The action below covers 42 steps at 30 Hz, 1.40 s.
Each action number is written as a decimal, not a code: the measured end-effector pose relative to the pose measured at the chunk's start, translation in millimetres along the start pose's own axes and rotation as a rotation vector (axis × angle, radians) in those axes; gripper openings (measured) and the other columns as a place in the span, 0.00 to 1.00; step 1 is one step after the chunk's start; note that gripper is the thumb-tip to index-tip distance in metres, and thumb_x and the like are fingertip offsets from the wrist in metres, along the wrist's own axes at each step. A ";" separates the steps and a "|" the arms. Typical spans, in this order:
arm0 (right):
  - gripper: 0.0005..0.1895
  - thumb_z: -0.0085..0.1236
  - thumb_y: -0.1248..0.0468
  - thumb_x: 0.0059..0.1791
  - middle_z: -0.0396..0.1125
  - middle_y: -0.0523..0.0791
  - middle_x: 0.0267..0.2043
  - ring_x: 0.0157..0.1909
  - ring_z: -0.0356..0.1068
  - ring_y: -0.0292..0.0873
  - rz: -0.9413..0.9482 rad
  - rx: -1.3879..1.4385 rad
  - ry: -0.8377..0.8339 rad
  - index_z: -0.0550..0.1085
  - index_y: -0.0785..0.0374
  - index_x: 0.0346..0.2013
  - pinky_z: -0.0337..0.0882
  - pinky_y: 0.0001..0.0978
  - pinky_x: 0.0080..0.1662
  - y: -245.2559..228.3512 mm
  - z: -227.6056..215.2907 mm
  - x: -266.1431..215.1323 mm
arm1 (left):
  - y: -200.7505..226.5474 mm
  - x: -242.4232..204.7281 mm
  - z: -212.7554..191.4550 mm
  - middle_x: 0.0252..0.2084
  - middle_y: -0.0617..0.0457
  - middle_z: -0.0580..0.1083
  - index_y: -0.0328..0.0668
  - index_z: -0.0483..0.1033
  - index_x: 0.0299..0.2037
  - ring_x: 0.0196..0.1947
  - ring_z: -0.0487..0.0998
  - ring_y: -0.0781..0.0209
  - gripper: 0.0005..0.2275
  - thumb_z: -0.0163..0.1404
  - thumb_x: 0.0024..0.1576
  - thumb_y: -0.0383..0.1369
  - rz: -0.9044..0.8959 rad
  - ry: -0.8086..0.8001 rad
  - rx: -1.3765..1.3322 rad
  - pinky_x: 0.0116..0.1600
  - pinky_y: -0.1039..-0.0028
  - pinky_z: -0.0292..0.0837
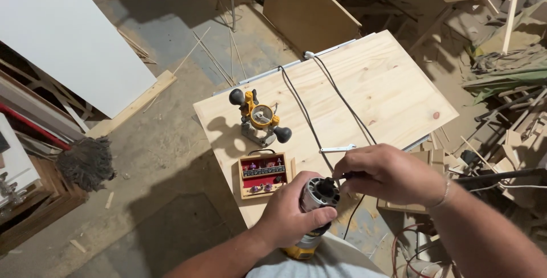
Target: Changing a router bit on a handheld wood router using a wrench and selecting a new bit from a storage case.
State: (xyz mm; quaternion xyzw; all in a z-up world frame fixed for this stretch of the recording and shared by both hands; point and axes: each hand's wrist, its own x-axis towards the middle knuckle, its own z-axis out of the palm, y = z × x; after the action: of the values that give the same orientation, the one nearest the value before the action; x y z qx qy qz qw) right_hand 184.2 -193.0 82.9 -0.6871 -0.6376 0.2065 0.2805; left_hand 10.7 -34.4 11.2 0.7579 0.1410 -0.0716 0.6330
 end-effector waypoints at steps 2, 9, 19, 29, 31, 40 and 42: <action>0.09 0.59 0.59 0.50 0.76 0.41 0.34 0.31 0.78 0.42 -0.003 -0.028 -0.172 0.77 0.59 0.42 0.77 0.32 0.33 -7.7 -16.7 8.6 | 11.6 -1.7 -1.1 0.37 0.62 0.78 0.59 0.72 0.52 0.38 0.78 0.66 0.29 0.50 0.40 0.58 -0.066 -0.049 0.053 0.41 0.71 0.71; 0.05 0.59 0.57 0.51 0.76 0.40 0.35 0.31 0.77 0.45 0.109 -0.178 -0.571 0.77 0.51 0.40 0.72 0.38 0.34 -12.2 -38.4 38.8 | 16.2 -3.3 3.3 0.36 0.63 0.78 0.55 0.72 0.44 0.37 0.77 0.66 0.21 0.60 0.43 0.49 -0.105 -0.067 -0.050 0.41 0.74 0.69; 0.18 0.54 0.50 0.52 0.73 0.42 0.32 0.32 0.69 0.40 0.068 0.210 -0.425 0.74 0.60 0.47 0.70 0.33 0.35 4.9 -32.3 38.4 | 6.6 -8.6 1.2 0.36 0.60 0.79 0.55 0.72 0.46 0.37 0.79 0.64 0.25 0.54 0.43 0.57 -0.026 0.008 -0.022 0.41 0.72 0.73; 0.15 0.54 0.63 0.53 0.76 0.61 0.44 0.48 0.76 0.55 0.281 1.160 0.603 0.77 0.76 0.45 0.77 0.44 0.52 37.7 108.6 1.6 | -15.0 -2.3 5.0 0.45 0.57 0.81 0.54 0.74 0.55 0.46 0.82 0.61 0.30 0.53 0.42 0.54 0.022 0.139 -0.032 0.48 0.70 0.74; 0.15 0.54 0.63 0.53 0.76 0.60 0.43 0.47 0.76 0.55 0.331 1.169 0.637 0.77 0.74 0.45 0.78 0.45 0.51 38.4 112.4 -0.2 | -16.6 -0.7 6.2 0.46 0.58 0.81 0.54 0.74 0.56 0.47 0.82 0.61 0.31 0.52 0.41 0.56 0.002 0.132 -0.016 0.48 0.70 0.74; 0.16 0.53 0.60 0.53 0.76 0.61 0.40 0.44 0.77 0.55 0.407 1.244 0.733 0.75 0.72 0.44 0.78 0.47 0.49 32.2 130.2 -2.8 | -23.4 -2.8 15.5 0.51 0.62 0.80 0.53 0.73 0.58 0.50 0.81 0.68 0.32 0.56 0.42 0.55 0.011 0.134 -0.129 0.53 0.75 0.74; 0.16 0.52 0.59 0.53 0.76 0.61 0.40 0.43 0.78 0.55 0.430 1.220 0.744 0.75 0.73 0.43 0.79 0.47 0.48 30.2 130.8 -0.7 | -23.8 -2.6 15.7 0.47 0.61 0.81 0.53 0.75 0.56 0.48 0.82 0.67 0.29 0.57 0.44 0.53 0.028 0.131 -0.159 0.52 0.75 0.75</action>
State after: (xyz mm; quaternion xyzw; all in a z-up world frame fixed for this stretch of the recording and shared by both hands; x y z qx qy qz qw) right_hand 123.2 -178.6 -35.8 -0.5434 -0.1242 0.3280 0.7627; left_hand 2.1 -46.3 -13.4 0.7101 0.1768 -0.0018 0.6816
